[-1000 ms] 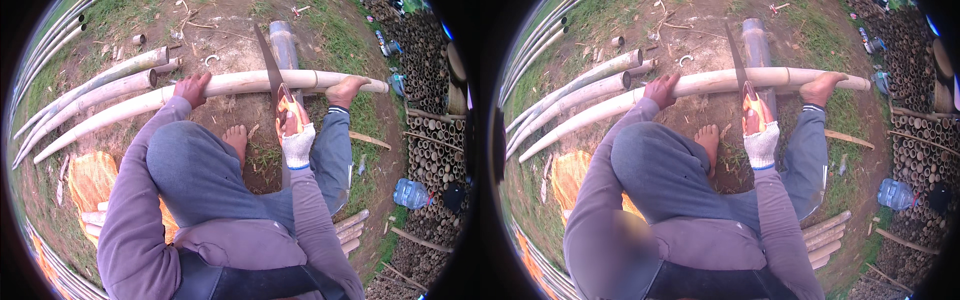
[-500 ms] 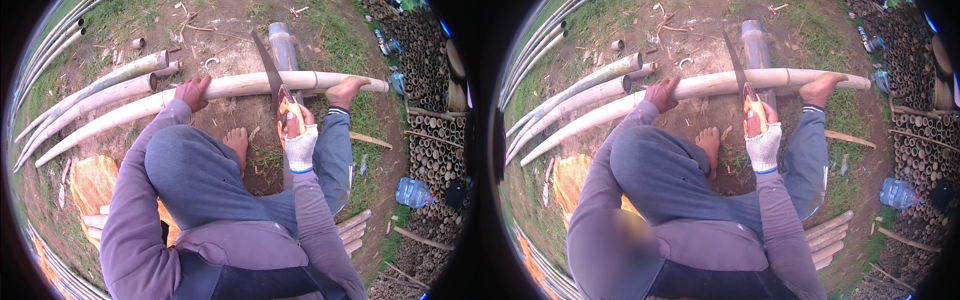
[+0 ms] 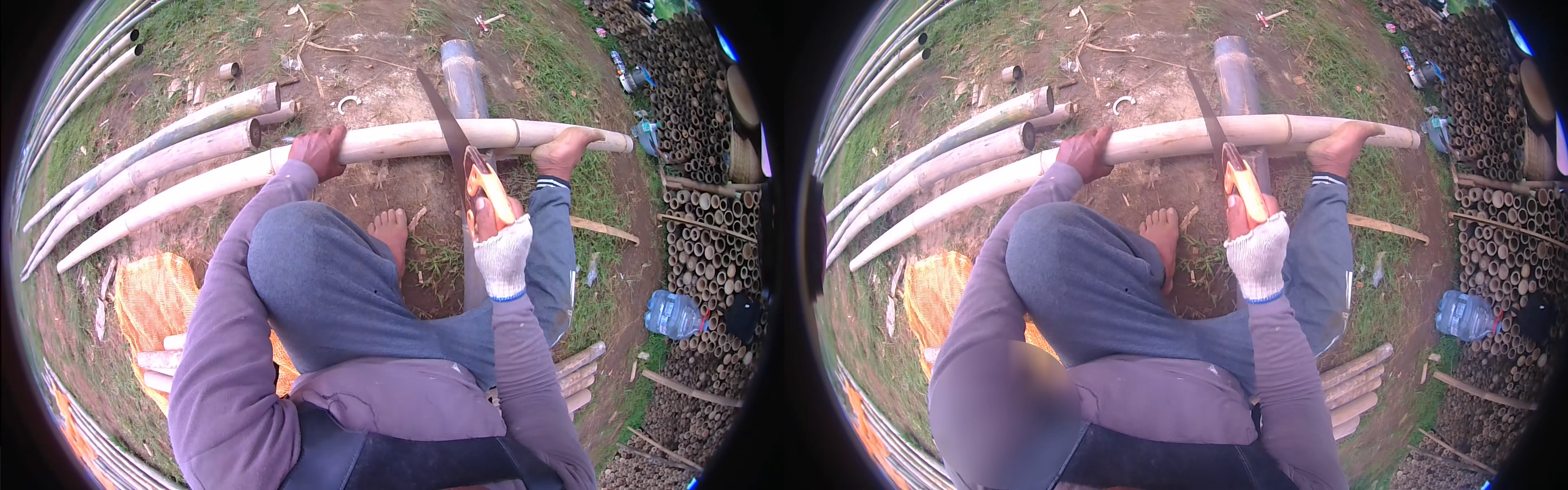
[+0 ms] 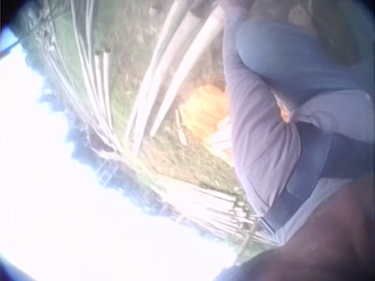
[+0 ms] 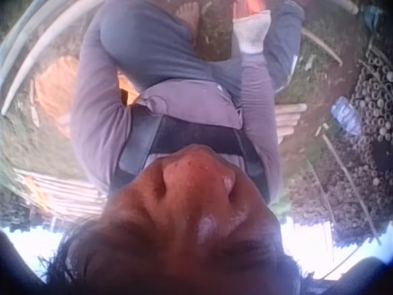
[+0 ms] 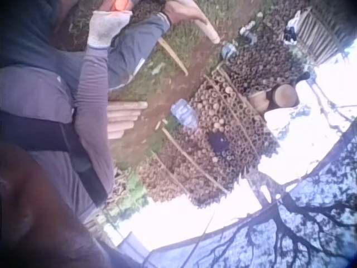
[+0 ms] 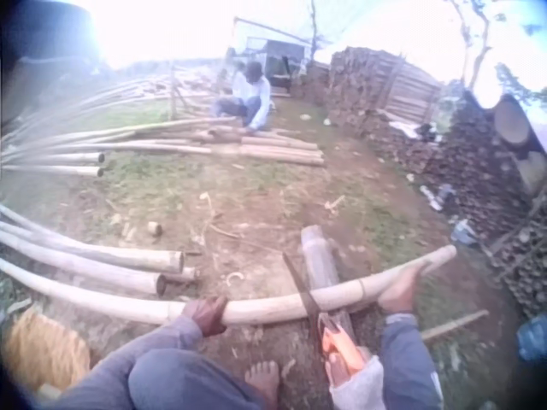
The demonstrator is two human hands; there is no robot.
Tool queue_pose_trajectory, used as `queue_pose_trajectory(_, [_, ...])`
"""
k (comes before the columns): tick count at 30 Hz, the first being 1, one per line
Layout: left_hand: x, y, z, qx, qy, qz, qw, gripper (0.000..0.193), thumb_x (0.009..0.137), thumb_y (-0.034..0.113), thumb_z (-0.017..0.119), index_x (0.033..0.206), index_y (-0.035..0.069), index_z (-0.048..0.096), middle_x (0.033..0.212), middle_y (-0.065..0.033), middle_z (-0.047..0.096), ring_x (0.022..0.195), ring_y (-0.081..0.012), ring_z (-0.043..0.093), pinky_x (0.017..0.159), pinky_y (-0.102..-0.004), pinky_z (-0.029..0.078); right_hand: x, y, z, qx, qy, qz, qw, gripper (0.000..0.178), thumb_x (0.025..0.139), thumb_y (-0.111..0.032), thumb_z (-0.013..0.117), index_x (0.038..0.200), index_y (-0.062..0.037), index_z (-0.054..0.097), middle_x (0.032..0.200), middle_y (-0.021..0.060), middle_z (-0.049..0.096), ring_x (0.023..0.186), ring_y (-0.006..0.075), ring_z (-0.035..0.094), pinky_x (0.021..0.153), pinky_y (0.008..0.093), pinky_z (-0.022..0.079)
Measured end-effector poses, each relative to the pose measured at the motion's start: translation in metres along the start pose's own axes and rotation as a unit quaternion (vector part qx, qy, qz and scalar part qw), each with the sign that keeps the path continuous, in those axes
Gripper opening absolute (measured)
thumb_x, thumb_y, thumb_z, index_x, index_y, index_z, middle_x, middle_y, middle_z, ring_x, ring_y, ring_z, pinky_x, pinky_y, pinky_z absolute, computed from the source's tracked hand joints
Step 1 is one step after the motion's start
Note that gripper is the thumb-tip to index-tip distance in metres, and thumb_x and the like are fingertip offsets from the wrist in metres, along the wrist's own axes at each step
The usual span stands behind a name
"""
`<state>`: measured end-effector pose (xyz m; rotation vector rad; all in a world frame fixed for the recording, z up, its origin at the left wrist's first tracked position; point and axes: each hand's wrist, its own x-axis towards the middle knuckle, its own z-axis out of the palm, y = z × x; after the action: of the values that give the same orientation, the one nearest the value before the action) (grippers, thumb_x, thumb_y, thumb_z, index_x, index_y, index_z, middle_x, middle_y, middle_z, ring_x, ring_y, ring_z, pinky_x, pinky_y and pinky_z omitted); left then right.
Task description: The person sits on the ground and uses a hand saw to cut long bamboo poles into shorter sections. The person holds the bamboo with one hand and saws with the other, then stacks the cut pieces nearby.
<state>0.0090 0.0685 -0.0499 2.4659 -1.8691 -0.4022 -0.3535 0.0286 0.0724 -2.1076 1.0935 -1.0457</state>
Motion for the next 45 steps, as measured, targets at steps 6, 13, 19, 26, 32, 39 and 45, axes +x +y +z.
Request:
queue_pose_trajectory(6, [-0.005,-0.007,0.010,0.003,0.003,0.005,1.000,0.058,0.085,0.034,0.088,0.128,0.013,0.055,0.116,-0.0157,0.073,0.104,-0.0367,0.078,0.090,-0.0501,0.063,-0.113,-0.067,-0.087,0.145,-0.004,0.237,0.960,0.030,0.108,-0.024,0.072,0.107,0.0018,0.057,0.077,0.0067,0.065,0.056,0.0081,0.059,0.052,0.0269,0.048])
queue_pose_trajectory(13, [-0.003,-0.006,0.008,0.007,0.008,-0.005,1.000,0.060,0.083,0.034,0.090,0.128,0.015,0.056,0.117,-0.0156,0.073,0.106,-0.0364,0.078,0.091,-0.0508,0.063,0.053,0.014,0.043,0.025,-0.006,0.064,0.998,0.024,0.105,-0.018,0.075,0.106,0.0054,0.069,0.084,0.0181,0.073,0.071,0.0264,0.071,0.067,0.0414,0.055])
queue_pose_trajectory(19, [-0.036,-0.023,0.003,0.005,0.003,-0.051,0.999,0.058,0.081,0.032,0.091,0.125,0.013,0.058,0.117,-0.0152,0.074,0.108,-0.0359,0.077,0.094,-0.0509,0.062,-0.087,-0.012,-0.046,0.097,-0.074,0.149,0.981,0.022,0.107,-0.018,0.071,0.105,0.0024,0.064,0.074,0.0088,0.065,0.061,0.0144,0.064,0.056,0.0339,0.050])
queue_pose_trajectory(26, [-0.023,-0.011,0.006,0.002,-0.001,-0.035,0.999,0.059,0.081,0.033,0.089,0.128,0.014,0.058,0.120,-0.0155,0.074,0.108,-0.0376,0.077,0.096,-0.0509,0.062,-0.024,0.014,0.016,0.102,-0.023,0.108,0.989,0.024,0.105,-0.019,0.075,0.106,0.0035,0.066,0.079,0.0134,0.068,0.066,0.0219,0.065,0.064,0.0368,0.052])
queue_pose_trajectory(32, [-0.012,0.002,0.008,-0.008,0.003,-0.004,1.000,0.060,0.082,0.033,0.088,0.130,0.015,0.057,0.120,-0.0156,0.074,0.110,-0.0392,0.076,0.097,-0.0520,0.061,0.011,0.027,0.031,0.036,0.001,0.092,0.995,0.024,0.104,-0.019,0.076,0.106,0.0035,0.070,0.081,0.0184,0.069,0.070,0.0313,0.068,0.068,0.0424,0.053])
queue_pose_trajectory(39, [-0.016,-0.012,0.010,-0.006,0.026,-0.018,0.999,0.058,0.081,0.032,0.089,0.126,0.013,0.059,0.117,-0.0161,0.073,0.109,-0.0395,0.076,0.096,-0.0511,0.061,-0.122,-0.019,-0.055,0.168,-0.010,0.204,0.964,0.025,0.108,-0.020,0.070,0.106,0.0033,0.061,0.075,0.0062,0.067,0.055,0.0084,0.058,0.052,0.0265,0.047])
queue_pose_trajectory(45, [-0.012,-0.004,0.009,-0.014,0.026,-0.015,0.999,0.058,0.079,0.030,0.088,0.125,0.013,0.059,0.116,-0.0161,0.074,0.109,-0.0400,0.076,0.095,-0.0508,0.061,0.033,0.037,0.058,0.047,0.020,0.013,0.999,0.025,0.108,-0.019,0.074,0.112,0.0043,0.067,0.083,0.0065,0.068,0.068,0.0113,0.061,0.061,0.0317,0.052])
